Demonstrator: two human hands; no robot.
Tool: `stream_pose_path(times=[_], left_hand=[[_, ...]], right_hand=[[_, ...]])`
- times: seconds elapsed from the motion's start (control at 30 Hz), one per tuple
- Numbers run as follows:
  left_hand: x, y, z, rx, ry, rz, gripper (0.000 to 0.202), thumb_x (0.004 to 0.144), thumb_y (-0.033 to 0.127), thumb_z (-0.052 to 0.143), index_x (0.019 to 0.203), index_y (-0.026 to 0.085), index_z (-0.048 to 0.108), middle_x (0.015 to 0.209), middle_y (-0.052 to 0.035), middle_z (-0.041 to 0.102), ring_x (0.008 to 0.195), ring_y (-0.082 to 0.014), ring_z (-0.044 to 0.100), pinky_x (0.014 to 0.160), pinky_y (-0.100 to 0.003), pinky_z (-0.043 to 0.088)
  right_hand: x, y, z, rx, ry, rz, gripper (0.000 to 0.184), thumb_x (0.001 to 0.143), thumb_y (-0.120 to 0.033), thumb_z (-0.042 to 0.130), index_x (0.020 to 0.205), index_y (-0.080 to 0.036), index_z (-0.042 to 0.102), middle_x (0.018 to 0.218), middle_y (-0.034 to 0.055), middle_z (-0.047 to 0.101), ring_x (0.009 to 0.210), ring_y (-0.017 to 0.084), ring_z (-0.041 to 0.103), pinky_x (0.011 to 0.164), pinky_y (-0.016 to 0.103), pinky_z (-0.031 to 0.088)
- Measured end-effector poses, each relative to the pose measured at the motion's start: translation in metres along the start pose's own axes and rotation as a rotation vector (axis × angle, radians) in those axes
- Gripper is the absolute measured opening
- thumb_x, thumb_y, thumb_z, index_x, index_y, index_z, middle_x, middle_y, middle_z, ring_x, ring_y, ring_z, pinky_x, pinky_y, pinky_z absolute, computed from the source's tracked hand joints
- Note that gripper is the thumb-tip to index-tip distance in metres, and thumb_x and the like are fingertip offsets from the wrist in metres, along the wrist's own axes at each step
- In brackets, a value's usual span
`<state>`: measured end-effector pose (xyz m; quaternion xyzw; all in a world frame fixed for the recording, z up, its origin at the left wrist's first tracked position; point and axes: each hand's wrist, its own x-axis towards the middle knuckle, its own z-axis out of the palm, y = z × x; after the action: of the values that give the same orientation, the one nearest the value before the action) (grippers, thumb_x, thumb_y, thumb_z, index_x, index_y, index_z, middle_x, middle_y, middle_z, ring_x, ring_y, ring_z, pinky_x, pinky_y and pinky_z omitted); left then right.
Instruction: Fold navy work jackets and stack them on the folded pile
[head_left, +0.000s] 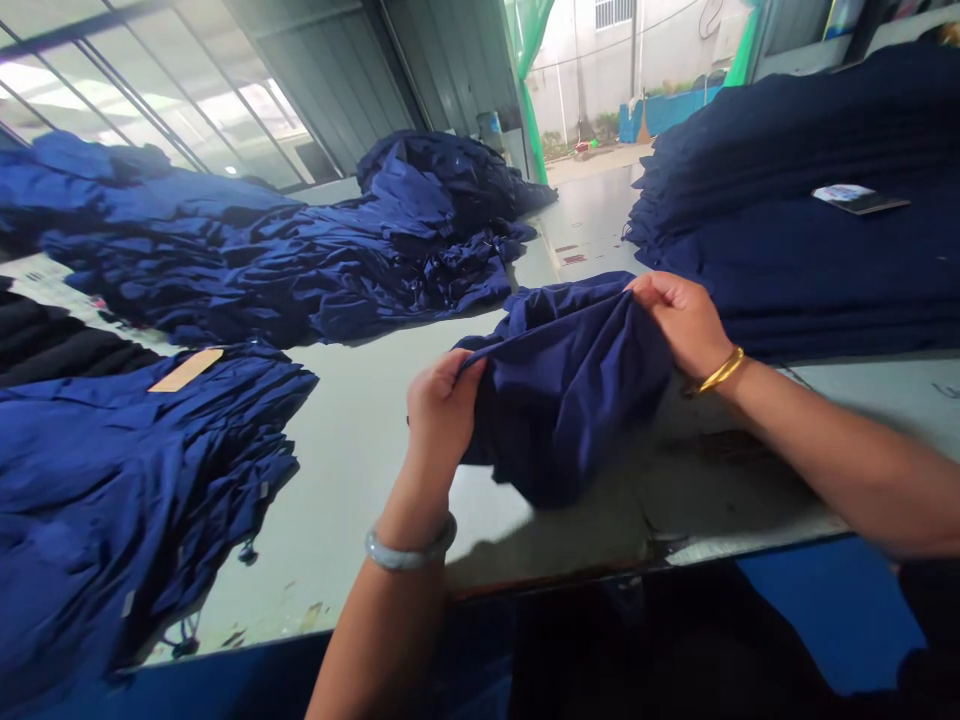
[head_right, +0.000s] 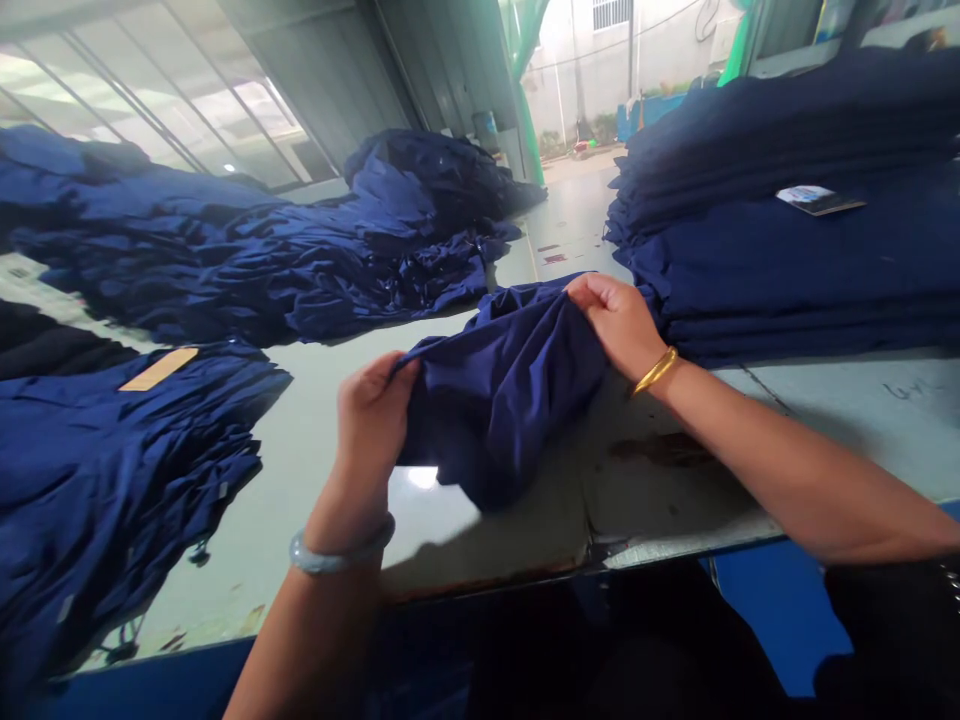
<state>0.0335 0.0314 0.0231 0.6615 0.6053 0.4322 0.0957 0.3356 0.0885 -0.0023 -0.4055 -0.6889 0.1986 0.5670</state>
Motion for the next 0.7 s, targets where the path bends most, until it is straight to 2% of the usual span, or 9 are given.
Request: stream_pose_path(times=[0.1,0.17,0.27,0.37,0.43,0.5,0.6,0.63,0.7], left_hand=[[0.005,-0.006,0.002,-0.341,-0.254,-0.266,0.041,0.085,0.059,0.065,0.089,0.019,0.072,0.079,-0.0038,0.073,0.079,-0.0231,0.070,0.074,-0.033,0.058],[0.010,-0.012,0.002,-0.378,-0.343,-0.386,0.043,0.076,0.057,0.075,0.093,0.018,0.074,0.083,-0.0040,0.076,0.078,-0.0218,0.070,0.071,-0.031,0.057],[0.011,-0.016,-0.006,-0.277,-0.463,-0.383,0.046,0.073,0.056,0.080,0.100,0.018,0.079,0.097,-0.0055,0.081,0.089,-0.0241,0.073,0.076,-0.030,0.059],[0.005,-0.016,-0.022,-0.254,-0.717,-0.264,0.057,0.078,0.067,0.078,0.107,0.019,0.084,0.103,-0.0085,0.082,0.096,-0.0279,0.075,0.081,-0.033,0.060],[0.003,-0.020,-0.031,-0.352,-0.812,-0.219,0.075,0.078,0.080,0.073,0.117,0.017,0.083,0.092,-0.0109,0.082,0.083,-0.0277,0.076,0.072,-0.034,0.060],[0.006,-0.029,-0.036,-0.441,-0.683,-0.214,0.087,0.080,0.087,0.065,0.127,0.016,0.079,0.086,-0.0123,0.081,0.073,-0.0259,0.075,0.064,-0.034,0.059],[0.017,-0.050,-0.034,-0.272,-0.279,-0.186,0.080,0.080,0.083,0.068,0.125,0.018,0.078,0.098,-0.0139,0.082,0.083,-0.0270,0.078,0.078,-0.039,0.063],[0.021,-0.058,-0.033,-0.145,-0.221,-0.150,0.077,0.077,0.080,0.073,0.125,0.019,0.079,0.108,-0.0147,0.081,0.094,-0.0296,0.078,0.088,-0.042,0.062],[0.025,-0.073,-0.030,0.088,-0.293,-0.082,0.084,0.068,0.077,0.081,0.133,0.023,0.076,0.137,-0.0166,0.074,0.125,-0.0379,0.070,0.108,-0.050,0.055]], right_hand=[[-0.001,-0.002,-0.001,0.003,-0.081,-0.066,0.047,0.102,-0.064,0.055,0.089,-0.021,0.072,0.094,0.0055,0.074,0.095,0.023,0.068,0.093,0.038,0.053],[-0.004,-0.004,-0.001,0.040,-0.148,-0.148,0.057,0.102,-0.072,0.049,0.095,-0.021,0.075,0.105,0.0084,0.077,0.107,0.024,0.069,0.104,0.041,0.051],[-0.008,-0.005,-0.004,0.090,-0.573,-0.222,0.067,0.101,-0.079,0.045,0.109,-0.022,0.080,0.120,0.0097,0.077,0.119,0.025,0.068,0.113,0.043,0.047],[-0.016,-0.003,-0.002,-0.085,-1.070,-0.231,0.067,0.086,-0.073,0.075,0.132,-0.024,0.077,0.142,0.0110,0.071,0.132,0.029,0.064,0.118,0.044,0.043],[-0.024,-0.002,0.006,-0.267,-1.180,-0.230,0.066,0.080,-0.054,0.089,0.137,-0.024,0.075,0.148,0.0117,0.067,0.135,0.030,0.062,0.119,0.044,0.042],[-0.031,-0.001,0.018,-0.400,-1.157,-0.251,0.048,0.085,-0.035,0.086,0.130,-0.024,0.078,0.142,0.0111,0.071,0.131,0.029,0.066,0.114,0.041,0.046],[-0.037,-0.005,0.029,-0.474,-1.073,-0.245,0.025,0.093,-0.019,0.071,0.115,-0.022,0.082,0.120,0.0093,0.079,0.114,0.025,0.072,0.101,0.036,0.051],[-0.038,-0.008,0.030,-0.437,-1.092,-0.221,0.023,0.094,-0.017,0.068,0.113,-0.021,0.082,0.113,0.0082,0.081,0.108,0.023,0.073,0.097,0.034,0.051],[-0.040,-0.016,0.027,-0.239,-1.245,-0.148,0.021,0.096,-0.019,0.067,0.111,-0.018,0.081,0.103,0.0055,0.081,0.098,0.019,0.073,0.091,0.029,0.052]])
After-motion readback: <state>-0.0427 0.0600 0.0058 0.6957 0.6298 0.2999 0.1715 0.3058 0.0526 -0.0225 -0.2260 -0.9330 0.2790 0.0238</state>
